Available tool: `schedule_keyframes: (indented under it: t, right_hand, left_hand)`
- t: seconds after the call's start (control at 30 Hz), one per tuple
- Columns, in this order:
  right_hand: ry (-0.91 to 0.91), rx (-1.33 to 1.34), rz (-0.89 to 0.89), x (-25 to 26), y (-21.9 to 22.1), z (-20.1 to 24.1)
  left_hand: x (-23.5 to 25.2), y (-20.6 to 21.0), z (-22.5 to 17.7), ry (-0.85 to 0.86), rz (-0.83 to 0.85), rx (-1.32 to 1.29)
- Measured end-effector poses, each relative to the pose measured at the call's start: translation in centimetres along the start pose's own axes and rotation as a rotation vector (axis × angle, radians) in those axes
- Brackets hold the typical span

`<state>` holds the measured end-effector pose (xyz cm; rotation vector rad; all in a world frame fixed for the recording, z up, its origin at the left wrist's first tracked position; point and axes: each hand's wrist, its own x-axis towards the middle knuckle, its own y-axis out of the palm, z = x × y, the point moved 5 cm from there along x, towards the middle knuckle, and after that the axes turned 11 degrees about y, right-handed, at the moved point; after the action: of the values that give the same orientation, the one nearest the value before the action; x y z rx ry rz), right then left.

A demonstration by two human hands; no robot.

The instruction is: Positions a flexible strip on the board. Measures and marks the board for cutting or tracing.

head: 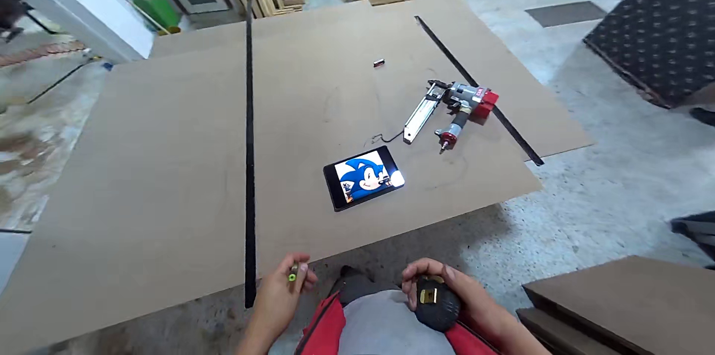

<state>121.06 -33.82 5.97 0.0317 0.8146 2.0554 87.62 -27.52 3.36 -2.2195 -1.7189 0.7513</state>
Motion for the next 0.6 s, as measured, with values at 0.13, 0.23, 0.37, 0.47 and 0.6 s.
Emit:
schedule_keyframes:
  t: [0.13,0.23,0.37,0.47,0.6]
  right_hand:
    - [0.011,-0.266,-0.037,-0.6,-1.0,1.7]
    - [0.067,-0.602,-0.237,1.4,-1.9,3.0]
    - [0.253,-0.899,-0.386,6.3,-1.9,2.1]
    - [0.18,-0.829,-0.416,7.8,-0.6,0.9]
    - [0.022,-0.7,-0.541,10.2,-1.0,-0.2]
  left_hand:
    - [-1.6,2.3,3.5,-0.255,-0.038,-0.114]
    - [0.5,3.6,1.2,-0.098,-0.025,-0.317]
    - [5.0,6.6,-5.1,0.211,0.28,-0.256]
    - [6.8,8.6,-8.7,0.342,0.497,-0.127]
    - [10.0,8.6,-8.5,0.307,0.696,0.034]
